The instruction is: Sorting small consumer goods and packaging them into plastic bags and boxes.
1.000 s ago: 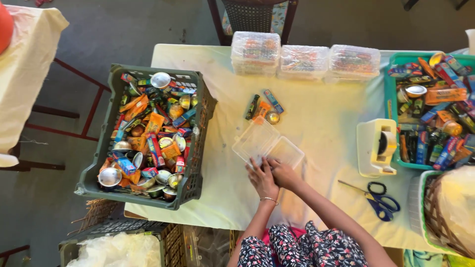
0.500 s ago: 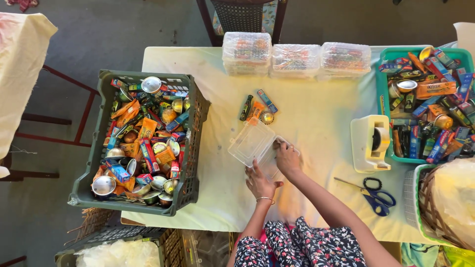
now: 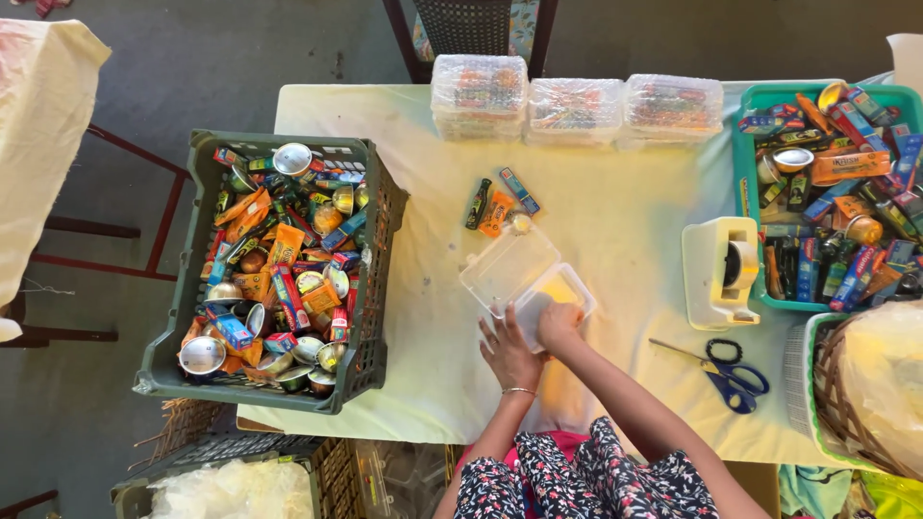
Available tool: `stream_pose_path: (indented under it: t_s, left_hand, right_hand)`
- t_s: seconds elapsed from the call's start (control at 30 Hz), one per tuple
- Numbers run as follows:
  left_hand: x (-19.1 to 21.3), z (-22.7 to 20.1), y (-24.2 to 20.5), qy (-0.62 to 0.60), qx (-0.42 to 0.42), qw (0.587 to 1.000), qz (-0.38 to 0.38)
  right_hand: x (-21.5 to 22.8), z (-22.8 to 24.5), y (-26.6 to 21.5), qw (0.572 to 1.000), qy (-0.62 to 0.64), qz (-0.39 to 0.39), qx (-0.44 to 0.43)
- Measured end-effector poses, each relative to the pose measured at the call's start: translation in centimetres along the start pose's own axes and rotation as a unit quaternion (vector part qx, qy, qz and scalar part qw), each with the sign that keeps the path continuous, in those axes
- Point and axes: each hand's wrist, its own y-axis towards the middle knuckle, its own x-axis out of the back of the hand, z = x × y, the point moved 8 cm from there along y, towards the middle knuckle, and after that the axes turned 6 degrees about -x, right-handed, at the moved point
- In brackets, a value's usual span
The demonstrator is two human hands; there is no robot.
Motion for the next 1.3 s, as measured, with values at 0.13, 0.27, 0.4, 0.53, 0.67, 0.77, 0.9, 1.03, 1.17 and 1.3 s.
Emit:
stream_pose_path:
  t_s: [0.13, 0.27, 0.4, 0.53, 0.67, 0.77, 0.9, 1.03, 1.17, 1.3]
  left_hand:
    - [-2.6, 0.7, -0.3, 0.050, -0.125, 0.987, -0.092]
    - [-5.5, 3.9, 1.8, 0.034, -0.108, 0.994, -0.005]
    - [-0.8, 1.0, 1.5, 0.072, -0.034, 0.963, 0.257]
    - [-4.3, 2.1, 2.1, 0.099, -0.036, 0.971, 0.216]
    - [-7.2, 3.1, 2.3, 0.186, -0.002, 0.951, 0.247]
    - [-6.6, 2.7, 2.3, 0.198, 0.032, 0.945, 0.257]
    - [-3.2, 1.1, 1.7, 0.163, 0.066, 0.951, 0.254]
    - [-3.5, 1.3, 1.3, 0.125, 0.117, 0.954, 0.246]
    - [-3.0, 1.0, 1.4, 0.129, 0.140, 0.952, 0.239]
    - [-3.2, 1.3, 1.4, 0.107, 0.130, 0.960, 0.222]
  right_hand:
    - [-1.2, 0.8, -1.0, 0.995, -0.019, 0.032, 0.097]
    - [-2.8, -1.2, -0.3, 0.931, 0.288, 0.119, 0.188]
    - [0.6, -5.6, -2.3, 0.855, 0.494, -0.004, 0.159]
    - [10.6, -6.9, -8.3, 0.799, 0.534, -0.226, 0.161]
    - [11.0, -1.1, -4.7, 0.824, 0.346, -0.348, 0.283]
    - [11.1, 1.2, -1.7, 0.863, 0.226, -0.318, 0.321]
    - [11.3, -0.3, 0.3, 0.889, 0.147, -0.265, 0.344]
    - [9.4, -2.7, 1.8, 0.882, 0.147, -0.273, 0.355]
    - [9.6, -4.4, 0.9, 0.875, 0.203, -0.294, 0.327]
    - [8.1, -6.0, 0.7, 0.877, 0.293, -0.338, 0.176]
